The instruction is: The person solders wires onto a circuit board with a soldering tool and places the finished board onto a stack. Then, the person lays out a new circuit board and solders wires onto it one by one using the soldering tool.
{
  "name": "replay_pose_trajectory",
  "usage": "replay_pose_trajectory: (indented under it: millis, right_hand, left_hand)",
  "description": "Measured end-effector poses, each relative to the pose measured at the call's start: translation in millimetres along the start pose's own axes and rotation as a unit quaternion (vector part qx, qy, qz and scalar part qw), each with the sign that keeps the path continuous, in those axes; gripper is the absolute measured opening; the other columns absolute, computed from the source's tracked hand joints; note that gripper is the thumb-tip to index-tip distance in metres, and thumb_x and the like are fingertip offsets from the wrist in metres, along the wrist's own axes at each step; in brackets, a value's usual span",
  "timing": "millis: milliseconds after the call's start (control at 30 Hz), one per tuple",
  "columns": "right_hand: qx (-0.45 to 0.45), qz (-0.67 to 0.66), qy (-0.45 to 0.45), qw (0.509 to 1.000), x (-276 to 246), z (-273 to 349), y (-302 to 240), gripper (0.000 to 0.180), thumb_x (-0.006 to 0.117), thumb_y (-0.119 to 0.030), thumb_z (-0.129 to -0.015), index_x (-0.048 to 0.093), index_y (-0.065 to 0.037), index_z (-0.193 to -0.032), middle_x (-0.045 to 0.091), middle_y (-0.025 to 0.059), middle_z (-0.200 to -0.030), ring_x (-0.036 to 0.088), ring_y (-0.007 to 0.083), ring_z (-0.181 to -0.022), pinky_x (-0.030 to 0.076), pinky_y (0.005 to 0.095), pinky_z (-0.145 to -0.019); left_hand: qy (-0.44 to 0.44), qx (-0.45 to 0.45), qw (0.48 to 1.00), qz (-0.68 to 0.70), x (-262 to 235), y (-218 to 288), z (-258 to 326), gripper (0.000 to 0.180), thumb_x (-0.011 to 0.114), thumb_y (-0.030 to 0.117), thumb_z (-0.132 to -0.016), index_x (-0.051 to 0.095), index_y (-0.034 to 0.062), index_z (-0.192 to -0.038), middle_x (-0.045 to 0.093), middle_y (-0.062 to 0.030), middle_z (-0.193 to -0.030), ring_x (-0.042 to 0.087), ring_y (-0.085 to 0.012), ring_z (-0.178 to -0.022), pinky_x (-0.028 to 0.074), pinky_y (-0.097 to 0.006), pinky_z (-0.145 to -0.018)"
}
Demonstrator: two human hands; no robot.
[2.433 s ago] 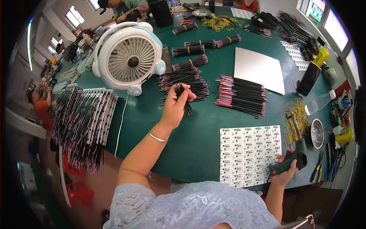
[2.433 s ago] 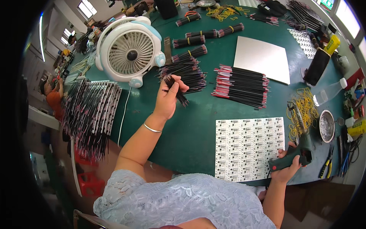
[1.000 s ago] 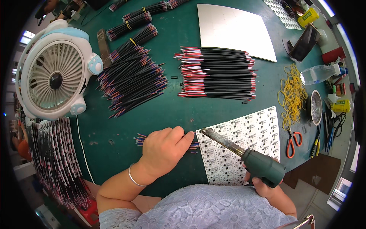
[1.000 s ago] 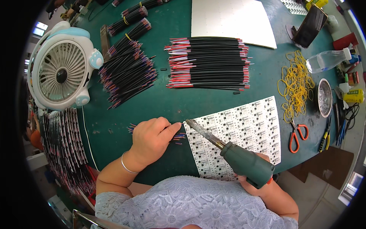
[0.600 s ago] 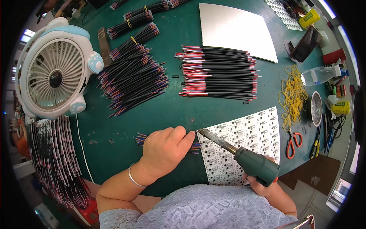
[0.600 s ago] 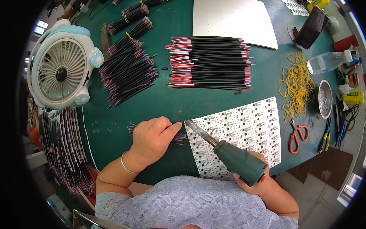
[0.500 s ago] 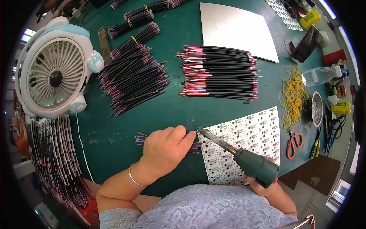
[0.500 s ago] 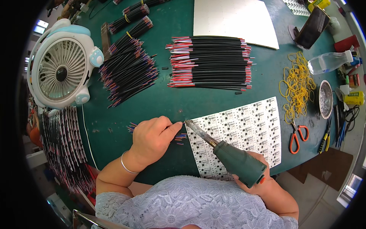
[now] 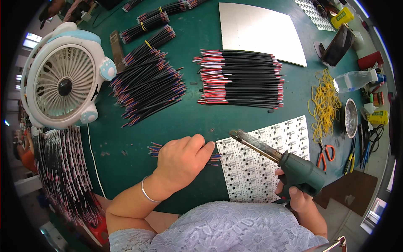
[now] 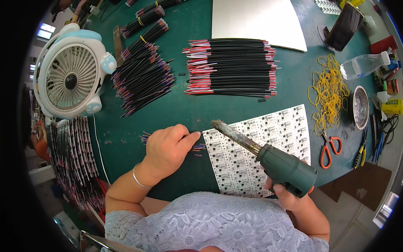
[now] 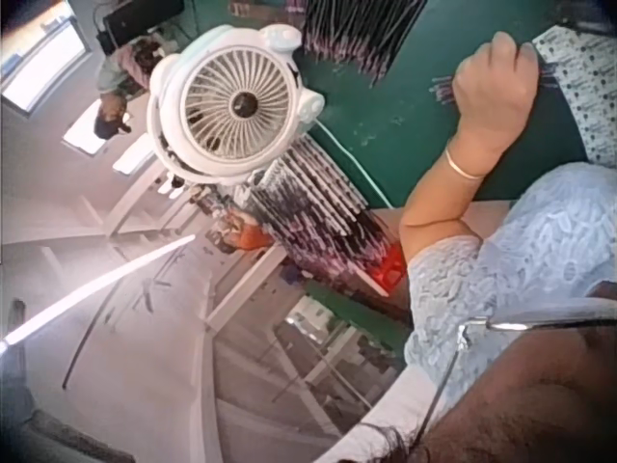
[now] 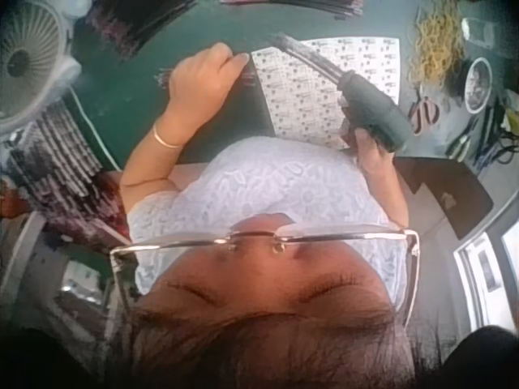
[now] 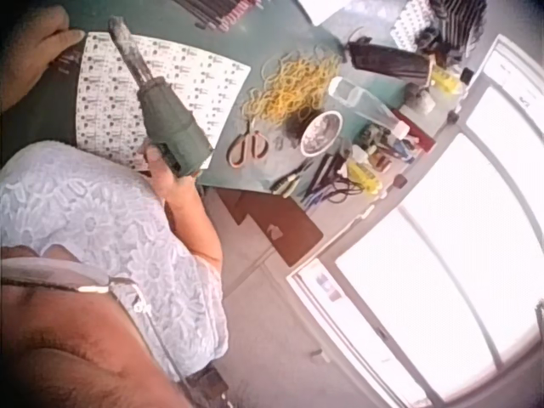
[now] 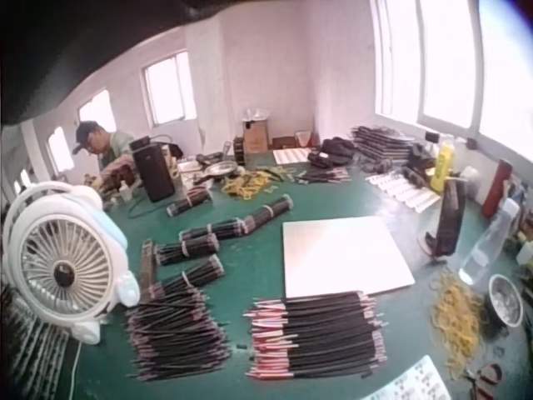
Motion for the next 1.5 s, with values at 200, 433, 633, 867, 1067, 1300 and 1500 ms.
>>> replay_pose_trajectory:
  millis: [200,433,633,867,1067,1300,1500]
  right_hand:
    - [0.028,0.107,-0.058,0.992,-0.5,9.2,14.3,0.03,0.066,-0.024,-0.085,0.065,0.0,-0.103,0.066,0.0107,-0.087,0.065,0.021,-0.067,0.052,0.0319,-0.065]
    - [0.056,0.126,-0.058,0.989,2.1,12.0,22.5,0.025,0.07,-0.013,-0.076,0.067,-0.003,-0.099,0.067,0.0125,-0.098,0.063,0.0316,-0.086,0.049,0.0386,-0.077]
    - [0.039,0.241,-0.091,0.966,1.6,12.3,25.4,0.026,0.07,-0.01,-0.072,0.067,-0.004,-0.097,0.067,0.0121,-0.099,0.063,0.0311,-0.08,0.049,0.038,-0.075]
    - [-0.124,0.273,-0.133,0.945,15.8,16.1,9.7,0.031,0.065,-0.017,-0.08,0.062,-0.001,-0.105,0.065,0.0119,-0.095,0.063,0.0218,-0.069,0.051,0.0318,-0.064]
    - [0.008,-0.049,0.008,0.999,-10.9,13.6,13.7,0.059,0.064,-0.029,-0.086,0.044,0.006,-0.129,0.062,0.0178,-0.107,0.063,0.0176,-0.065,0.053,0.028,-0.057]
    - [0.042,-0.097,0.083,0.991,-18.0,19.2,19.4,0.073,0.064,-0.045,-0.084,0.039,0.005,-0.13,0.059,0.0208,-0.106,0.061,0.0183,-0.057,0.05,0.0262,-0.045]
    - [0.036,0.006,-0.024,0.999,-9.2,27.9,26.6,0.045,0.064,-0.032,-0.086,0.058,0.003,-0.115,0.065,0.0124,-0.097,0.063,0.0143,-0.06,0.053,0.0275,-0.056]
  left_hand:
    - [0.009,0.031,0.999,0.041,-2.5,-4.3,-2.3,0.017,0.068,0.009,-0.071,0.069,0.0098,-0.088,0.055,-0.0009,-0.078,0.056,-0.0164,-0.062,0.043,-0.031,-0.049]
    - [-0.013,0.081,0.996,0.019,-3.6,1.5,-7.6,0.017,0.068,0.01,-0.07,0.068,0.0101,-0.086,0.056,-0.0005,-0.079,0.056,-0.0147,-0.062,0.042,-0.029,-0.049]
    - [-0.046,0.108,0.992,-0.038,-1.2,8.1,-9.1,0.015,0.068,0.011,-0.069,0.066,0.0101,-0.084,0.053,0.0011,-0.077,0.053,-0.0129,-0.06,0.041,-0.027,-0.048]
    - [-0.072,0.128,0.985,-0.093,-0.8,18.8,-12.4,0.011,0.066,0.011,-0.069,0.064,0.0088,-0.08,0.047,0.0016,-0.072,0.048,-0.0115,-0.059,0.038,-0.025,-0.047]
    - [-0.084,0.125,0.987,-0.061,-0.2,16.0,-13.0,0.012,0.066,0.012,-0.072,0.064,0.0075,-0.083,0.053,0.0005,-0.076,0.051,-0.0147,-0.061,0.041,-0.027,-0.05]
    - [0.049,-0.034,0.968,0.242,-37.6,-7.9,-3.3,0.031,0.071,0.016,-0.074,0.057,0.0064,-0.1,0.057,-0.0064,-0.072,0.057,-0.0232,-0.062,0.046,-0.035,-0.057]
    - [-0.072,0.01,0.996,0.058,5.7,7.8,13.5,0.031,0.07,0.008,-0.066,0.058,0.0088,-0.095,0.055,-0.0044,-0.076,0.057,-0.0239,-0.06,0.044,-0.036,-0.051]
Point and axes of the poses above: each hand's wrist, its own z-axis away from the middle knuckle, its own x-axis out of the palm, y = z × x, the point moved 8 cm from there along -z, towards the middle knuckle
